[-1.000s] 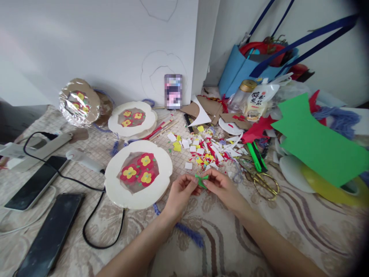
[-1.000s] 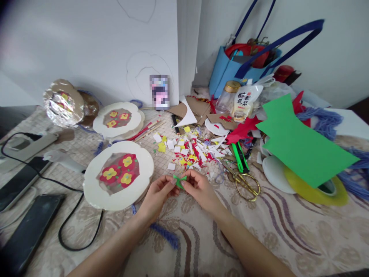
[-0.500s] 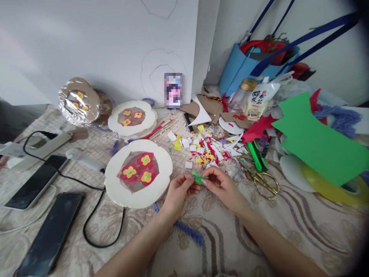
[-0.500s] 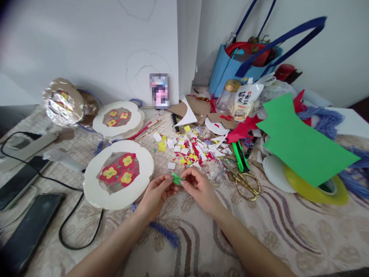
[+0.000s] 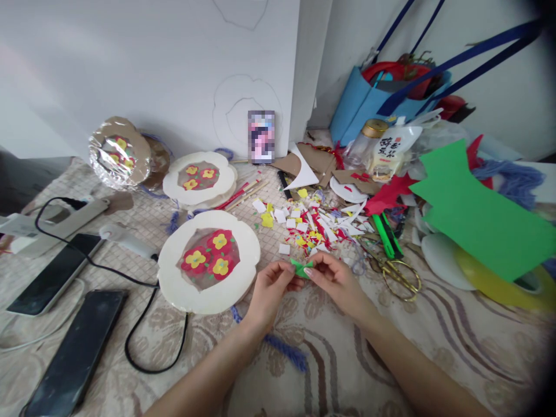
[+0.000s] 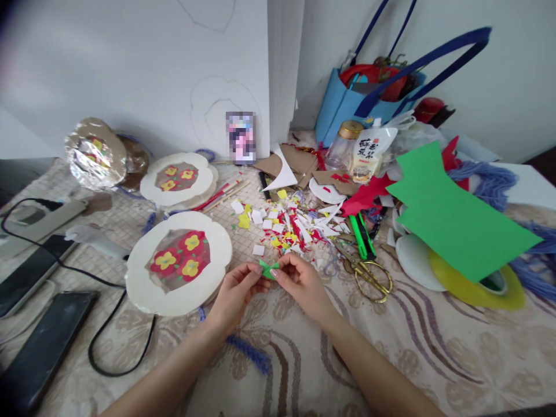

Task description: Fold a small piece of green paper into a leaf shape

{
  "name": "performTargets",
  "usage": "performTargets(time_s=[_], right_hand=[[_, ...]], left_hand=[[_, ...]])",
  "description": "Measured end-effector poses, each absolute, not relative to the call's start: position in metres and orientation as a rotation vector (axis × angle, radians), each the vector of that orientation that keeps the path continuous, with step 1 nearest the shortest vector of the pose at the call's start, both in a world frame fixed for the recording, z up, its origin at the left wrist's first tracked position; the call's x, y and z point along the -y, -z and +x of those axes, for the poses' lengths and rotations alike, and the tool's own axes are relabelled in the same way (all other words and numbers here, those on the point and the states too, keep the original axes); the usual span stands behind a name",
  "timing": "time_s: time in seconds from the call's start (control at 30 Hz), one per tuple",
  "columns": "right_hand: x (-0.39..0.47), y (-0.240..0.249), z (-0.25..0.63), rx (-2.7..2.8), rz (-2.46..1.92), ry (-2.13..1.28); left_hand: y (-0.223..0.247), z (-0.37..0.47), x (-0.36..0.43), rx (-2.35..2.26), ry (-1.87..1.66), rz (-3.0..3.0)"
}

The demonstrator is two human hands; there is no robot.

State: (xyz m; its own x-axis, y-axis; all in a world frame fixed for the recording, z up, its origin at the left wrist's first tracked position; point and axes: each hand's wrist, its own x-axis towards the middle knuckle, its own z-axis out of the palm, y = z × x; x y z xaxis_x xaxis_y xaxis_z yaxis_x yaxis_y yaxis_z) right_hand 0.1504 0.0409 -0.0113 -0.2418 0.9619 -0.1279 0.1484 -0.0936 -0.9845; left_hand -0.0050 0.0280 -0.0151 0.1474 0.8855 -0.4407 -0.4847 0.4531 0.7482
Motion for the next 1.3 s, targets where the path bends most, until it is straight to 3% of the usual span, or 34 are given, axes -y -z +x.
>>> performTargets(time_s=[1.3], right_hand=[[-0.0412,0.0179,0.1513,1.276,-1.282,-1.553]], left_hand=[[0.0143,-0.0046,-0.0281,-1.076,-0.977,0.632]])
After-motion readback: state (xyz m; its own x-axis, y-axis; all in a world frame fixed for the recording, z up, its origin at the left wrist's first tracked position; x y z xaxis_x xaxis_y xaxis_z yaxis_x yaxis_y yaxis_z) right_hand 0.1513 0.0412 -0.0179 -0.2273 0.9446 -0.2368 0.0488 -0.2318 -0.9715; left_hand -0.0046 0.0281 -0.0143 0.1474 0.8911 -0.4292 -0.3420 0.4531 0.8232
